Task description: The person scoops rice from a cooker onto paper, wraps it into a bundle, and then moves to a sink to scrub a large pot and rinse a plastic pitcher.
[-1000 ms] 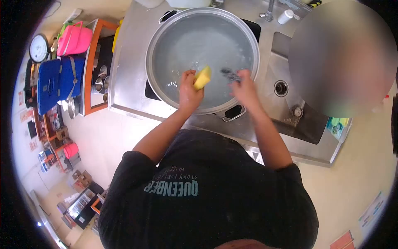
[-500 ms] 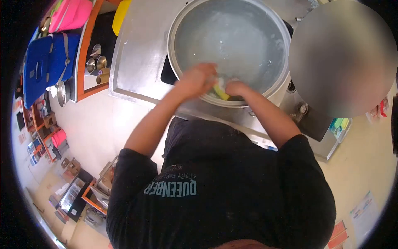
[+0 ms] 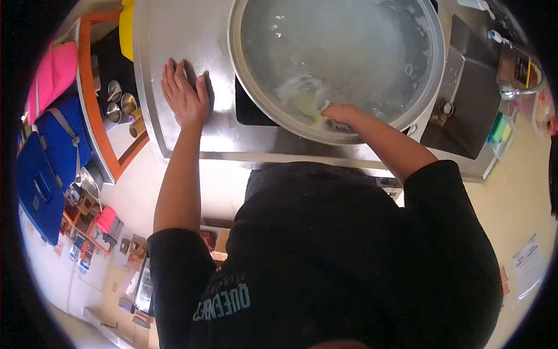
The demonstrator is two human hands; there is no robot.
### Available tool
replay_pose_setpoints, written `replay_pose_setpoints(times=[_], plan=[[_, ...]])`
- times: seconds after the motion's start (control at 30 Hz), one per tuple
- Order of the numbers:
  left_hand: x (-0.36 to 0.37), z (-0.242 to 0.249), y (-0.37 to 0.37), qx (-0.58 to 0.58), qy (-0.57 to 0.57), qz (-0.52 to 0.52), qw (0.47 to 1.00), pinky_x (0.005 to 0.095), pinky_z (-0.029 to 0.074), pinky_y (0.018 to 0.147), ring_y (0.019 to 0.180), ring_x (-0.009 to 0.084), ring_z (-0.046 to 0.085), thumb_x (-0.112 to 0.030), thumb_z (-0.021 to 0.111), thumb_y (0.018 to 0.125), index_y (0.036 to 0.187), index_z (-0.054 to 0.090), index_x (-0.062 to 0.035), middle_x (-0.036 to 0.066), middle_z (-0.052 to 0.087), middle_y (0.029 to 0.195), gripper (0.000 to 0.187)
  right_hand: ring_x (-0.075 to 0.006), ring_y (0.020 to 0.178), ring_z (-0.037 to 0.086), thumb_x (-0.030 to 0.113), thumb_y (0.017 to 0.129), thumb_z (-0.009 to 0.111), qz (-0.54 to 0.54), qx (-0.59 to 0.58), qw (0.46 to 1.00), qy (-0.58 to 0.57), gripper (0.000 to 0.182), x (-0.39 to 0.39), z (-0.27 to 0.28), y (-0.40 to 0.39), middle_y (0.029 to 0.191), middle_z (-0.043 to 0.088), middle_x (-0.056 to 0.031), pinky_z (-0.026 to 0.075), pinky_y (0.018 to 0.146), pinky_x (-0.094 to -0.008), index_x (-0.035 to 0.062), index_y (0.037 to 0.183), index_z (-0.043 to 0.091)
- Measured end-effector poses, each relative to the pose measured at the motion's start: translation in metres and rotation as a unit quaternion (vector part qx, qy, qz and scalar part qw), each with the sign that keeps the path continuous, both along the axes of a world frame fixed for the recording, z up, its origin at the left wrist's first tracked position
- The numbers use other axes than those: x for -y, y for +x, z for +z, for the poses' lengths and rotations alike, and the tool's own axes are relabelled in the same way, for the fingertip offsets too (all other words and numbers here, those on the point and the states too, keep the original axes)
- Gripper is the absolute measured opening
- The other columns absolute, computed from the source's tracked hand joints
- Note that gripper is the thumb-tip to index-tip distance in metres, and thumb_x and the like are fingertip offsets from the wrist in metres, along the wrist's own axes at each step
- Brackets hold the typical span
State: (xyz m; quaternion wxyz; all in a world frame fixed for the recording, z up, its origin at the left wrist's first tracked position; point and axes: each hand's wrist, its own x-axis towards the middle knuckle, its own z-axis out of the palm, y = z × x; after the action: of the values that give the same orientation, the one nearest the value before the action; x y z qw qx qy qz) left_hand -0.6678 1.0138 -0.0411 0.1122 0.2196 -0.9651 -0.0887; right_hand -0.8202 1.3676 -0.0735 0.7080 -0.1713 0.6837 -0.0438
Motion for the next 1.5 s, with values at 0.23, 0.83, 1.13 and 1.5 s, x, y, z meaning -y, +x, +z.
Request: replay_pose_setpoints(times=[0.23,0.83,1.13,1.5], plan=[[0.001,0.002,-0.002,0.009,0.006,0.008,1.0,0.057,0.018,0.124,0.152,0.0423,0.029,-0.043,0.05,0.103,0.148,0.046,-0.0035,0.024,0.038,0.16,0.06,-0.0393,0.122,0.063,0.033,0.096,0.055,-0.098,-0.084,0.988,-0.086,0.046,0.062,-0.009,0.029,0.13,0.064,-0.0274,0.049,0.101,-0.0511,0.005,0.132,0.064],[-0.004,0.006,-0.004,0.012,-0.012,-0.003,1.0,0.0552,0.021,0.124,0.151,0.0427,0.03,-0.043,0.049,0.105,0.146,0.046,-0.0019,0.026,0.037,0.159,0.059,-0.044,0.109,0.064,0.013,0.083,0.067,0.015,-0.068,0.972,-0.225,0.054,0.038,0.044,0.005,0.116,0.065,-0.0269,0.051,0.092,-0.0498,0.0042,0.134,0.052],[-0.003,0.005,-0.006,0.007,-0.014,-0.005,1.0,0.0561,0.02,0.124,0.151,0.0431,0.03,-0.039,0.053,0.101,0.146,0.047,-0.0011,0.026,0.039,0.158,0.059,-0.0349,0.107,0.066,0.027,0.089,0.066,-0.268,-0.092,0.923,-0.262,0.04,0.119,-0.067,0.012,0.115,0.068,-0.0197,0.053,0.09,-0.0436,0.0032,0.121,0.064],[-0.004,0.007,-0.006,0.013,-0.006,0.0,1.0,0.0569,0.018,0.124,0.151,0.0429,0.03,-0.037,0.056,0.099,0.146,0.046,0.0001,0.028,0.037,0.16,0.061,-0.0366,0.112,0.061,0.054,0.101,0.054,-0.641,-0.077,0.655,-0.393,0.062,0.236,-0.054,-0.045,0.117,0.067,-0.0177,0.044,0.096,-0.0517,-0.0023,0.128,0.057]])
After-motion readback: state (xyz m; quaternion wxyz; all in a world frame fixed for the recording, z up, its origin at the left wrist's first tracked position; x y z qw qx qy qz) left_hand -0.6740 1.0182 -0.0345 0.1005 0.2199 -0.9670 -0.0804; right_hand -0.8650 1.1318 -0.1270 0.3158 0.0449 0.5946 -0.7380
